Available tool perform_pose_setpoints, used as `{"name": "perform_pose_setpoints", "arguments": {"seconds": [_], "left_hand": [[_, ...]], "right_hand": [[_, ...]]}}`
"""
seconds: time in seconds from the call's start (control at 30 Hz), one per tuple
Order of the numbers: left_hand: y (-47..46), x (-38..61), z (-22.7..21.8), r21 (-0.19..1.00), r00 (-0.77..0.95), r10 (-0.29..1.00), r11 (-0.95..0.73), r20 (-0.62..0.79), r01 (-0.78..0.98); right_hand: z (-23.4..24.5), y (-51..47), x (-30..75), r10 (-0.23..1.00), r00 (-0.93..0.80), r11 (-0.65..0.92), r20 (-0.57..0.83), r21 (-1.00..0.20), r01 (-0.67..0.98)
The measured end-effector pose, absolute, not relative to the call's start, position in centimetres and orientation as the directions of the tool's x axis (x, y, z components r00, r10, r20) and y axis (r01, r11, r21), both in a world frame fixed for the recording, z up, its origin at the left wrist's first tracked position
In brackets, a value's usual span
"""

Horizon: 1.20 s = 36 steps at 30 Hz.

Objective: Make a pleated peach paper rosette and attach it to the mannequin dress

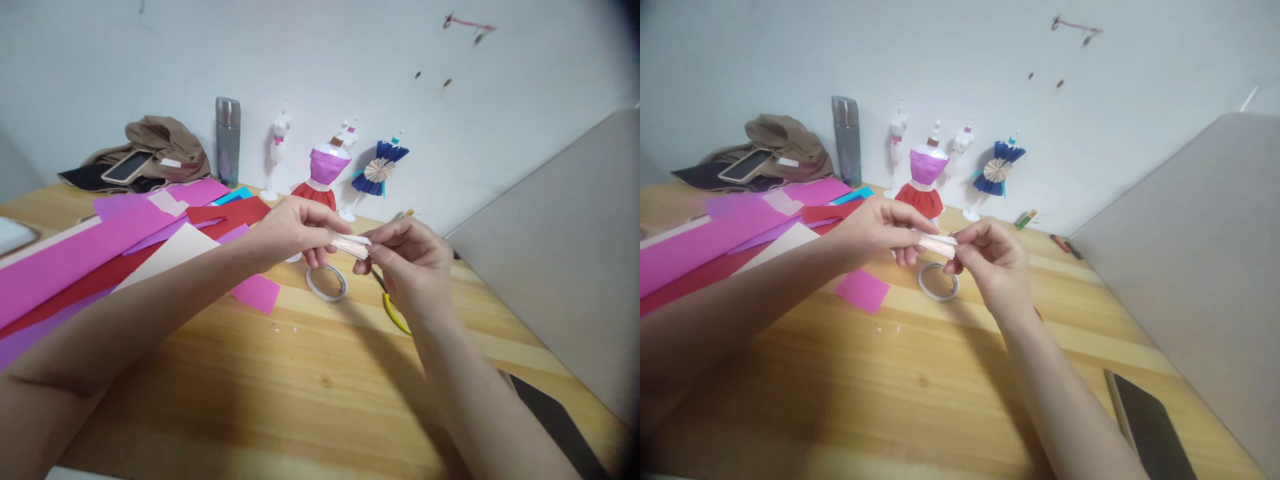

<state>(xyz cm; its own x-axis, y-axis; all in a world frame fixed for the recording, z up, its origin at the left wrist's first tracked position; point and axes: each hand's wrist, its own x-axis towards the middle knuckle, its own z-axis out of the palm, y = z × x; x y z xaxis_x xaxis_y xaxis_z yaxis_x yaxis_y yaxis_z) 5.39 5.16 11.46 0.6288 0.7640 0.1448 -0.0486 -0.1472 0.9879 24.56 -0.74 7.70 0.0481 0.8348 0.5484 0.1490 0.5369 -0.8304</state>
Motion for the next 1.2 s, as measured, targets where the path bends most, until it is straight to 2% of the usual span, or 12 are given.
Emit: {"name": "perform_pose_setpoints", "arguments": {"seconds": [0.13,0.3,0.47,0.53,0.77,1.2], "left_hand": [[5.3,5.3,11.4,0.984,0.634,0.759,-0.174,0.151,-0.026],[5.3,5.4,11.3,0.981,0.633,0.76,-0.192,0.151,-0.003],[5.0,5.8,11.1,0.976,0.604,0.777,-0.22,0.175,0.0],[4.9,5.9,11.0,0.972,0.612,0.77,-0.235,0.181,0.008],[5.0,5.8,10.5,0.956,0.638,0.734,-0.293,0.231,-0.009],[4.7,5.9,11.2,0.973,0.595,0.782,-0.231,0.188,-0.004]], "right_hand": [[8.2,-1.1,24.6,0.823,-0.04,0.563,0.567,-0.802,0.197],[8.7,-1.6,24.5,0.793,-0.134,0.594,0.594,-0.706,0.386],[8.7,-1.7,23.8,0.709,-0.124,0.633,0.694,-0.549,0.546],[8.5,-1.8,23.6,0.687,-0.112,0.638,0.718,-0.523,0.565],[8.3,-1.7,23.8,0.753,-0.037,0.585,0.656,-0.643,0.494],[8.5,-1.4,24.1,0.761,0.038,0.569,0.648,-0.694,0.44]]}}
